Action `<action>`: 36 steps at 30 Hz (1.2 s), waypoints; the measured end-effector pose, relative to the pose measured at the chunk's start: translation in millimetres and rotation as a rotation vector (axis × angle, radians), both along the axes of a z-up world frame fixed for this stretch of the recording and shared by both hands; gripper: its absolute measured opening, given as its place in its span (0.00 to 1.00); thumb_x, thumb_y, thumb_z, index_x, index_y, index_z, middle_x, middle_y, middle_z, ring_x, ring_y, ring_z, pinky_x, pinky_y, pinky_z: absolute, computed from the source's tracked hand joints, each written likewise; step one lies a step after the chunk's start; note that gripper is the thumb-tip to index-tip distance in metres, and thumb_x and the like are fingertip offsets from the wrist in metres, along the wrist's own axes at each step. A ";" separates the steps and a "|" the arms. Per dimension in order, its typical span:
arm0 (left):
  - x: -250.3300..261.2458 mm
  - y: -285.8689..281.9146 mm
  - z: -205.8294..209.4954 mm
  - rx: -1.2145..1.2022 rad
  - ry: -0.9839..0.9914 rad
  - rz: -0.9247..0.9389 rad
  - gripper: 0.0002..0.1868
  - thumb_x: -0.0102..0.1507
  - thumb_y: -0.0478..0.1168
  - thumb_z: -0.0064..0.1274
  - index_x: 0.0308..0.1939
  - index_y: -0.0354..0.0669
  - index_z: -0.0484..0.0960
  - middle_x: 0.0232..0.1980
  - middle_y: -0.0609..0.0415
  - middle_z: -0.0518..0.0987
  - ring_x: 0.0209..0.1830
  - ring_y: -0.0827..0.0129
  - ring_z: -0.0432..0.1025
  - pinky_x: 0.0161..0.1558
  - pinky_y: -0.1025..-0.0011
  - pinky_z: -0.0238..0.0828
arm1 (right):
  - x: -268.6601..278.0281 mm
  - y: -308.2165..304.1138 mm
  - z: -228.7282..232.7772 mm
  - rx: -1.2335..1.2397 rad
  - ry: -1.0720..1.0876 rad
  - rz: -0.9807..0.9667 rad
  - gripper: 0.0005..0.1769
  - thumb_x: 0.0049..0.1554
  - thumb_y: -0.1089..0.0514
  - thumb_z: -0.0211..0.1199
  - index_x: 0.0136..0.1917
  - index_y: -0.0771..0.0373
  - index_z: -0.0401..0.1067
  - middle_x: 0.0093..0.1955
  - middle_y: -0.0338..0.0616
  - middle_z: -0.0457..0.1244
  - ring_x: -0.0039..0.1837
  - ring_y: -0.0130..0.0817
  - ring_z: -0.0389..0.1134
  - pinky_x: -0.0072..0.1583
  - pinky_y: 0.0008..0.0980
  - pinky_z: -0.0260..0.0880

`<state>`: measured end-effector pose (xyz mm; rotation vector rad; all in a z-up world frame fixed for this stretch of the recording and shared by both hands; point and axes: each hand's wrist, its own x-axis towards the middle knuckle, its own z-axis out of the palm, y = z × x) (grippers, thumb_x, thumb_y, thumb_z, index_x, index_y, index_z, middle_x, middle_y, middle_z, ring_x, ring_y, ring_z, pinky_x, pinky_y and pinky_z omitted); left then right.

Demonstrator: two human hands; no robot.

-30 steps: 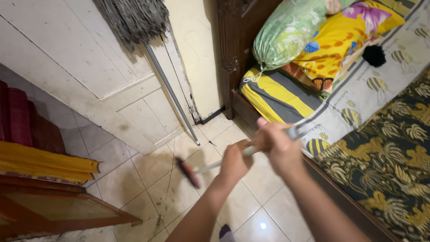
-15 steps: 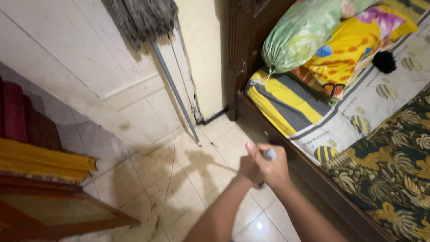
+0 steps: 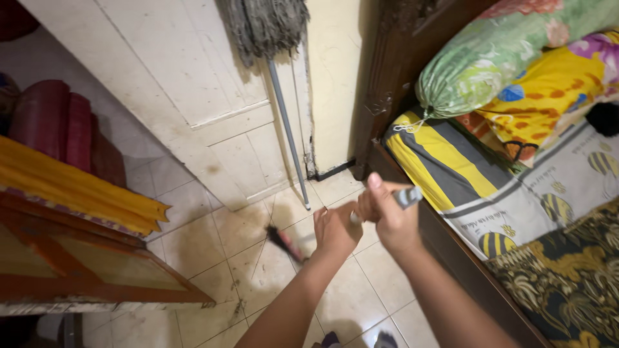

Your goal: The person tidies a bedroom by hitting a bed with a stick broom, then sweeps the floor and along the edges of a door using a long-handled broom.

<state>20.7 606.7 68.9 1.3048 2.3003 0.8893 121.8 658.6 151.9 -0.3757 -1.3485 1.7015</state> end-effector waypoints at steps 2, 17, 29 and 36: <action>-7.0 9.0 3.2 0.097 0.059 0.010 0.09 0.61 0.40 0.47 0.37 0.53 0.84 0.34 0.49 0.85 0.44 0.55 0.78 0.66 0.53 0.57 | -4.0 2.5 9.7 0.033 -0.035 0.007 0.33 0.67 0.49 0.55 0.24 0.62 0.54 0.22 0.38 0.51 0.27 0.25 0.49 0.32 0.31 0.49; -119.7 -5.3 -83.6 -0.053 0.003 0.296 0.24 0.61 0.40 0.50 0.60 0.68 0.81 0.32 0.51 0.84 0.40 0.56 0.78 0.75 0.42 0.40 | -145.0 28.6 -85.2 -0.139 -0.289 0.389 0.22 0.62 0.52 0.61 0.30 0.66 0.70 0.26 0.33 0.55 0.32 0.23 0.51 0.36 0.28 0.51; -144.4 -1.0 -10.7 0.483 -0.087 0.614 0.07 0.62 0.39 0.56 0.32 0.40 0.85 0.31 0.43 0.82 0.32 0.52 0.79 0.36 0.61 0.73 | -204.6 57.3 26.4 0.009 0.177 0.797 0.26 0.66 0.52 0.59 0.30 0.60 0.55 0.30 0.38 0.52 0.33 0.27 0.52 0.35 0.30 0.53; -113.4 -36.5 21.5 0.459 -0.300 1.107 0.15 0.63 0.46 0.57 0.28 0.38 0.84 0.24 0.44 0.79 0.25 0.53 0.76 0.32 0.62 0.70 | -246.8 13.5 70.0 -0.165 -0.070 1.002 0.31 0.64 0.45 0.61 0.27 0.55 0.51 0.21 0.35 0.45 0.23 0.26 0.42 0.27 0.30 0.41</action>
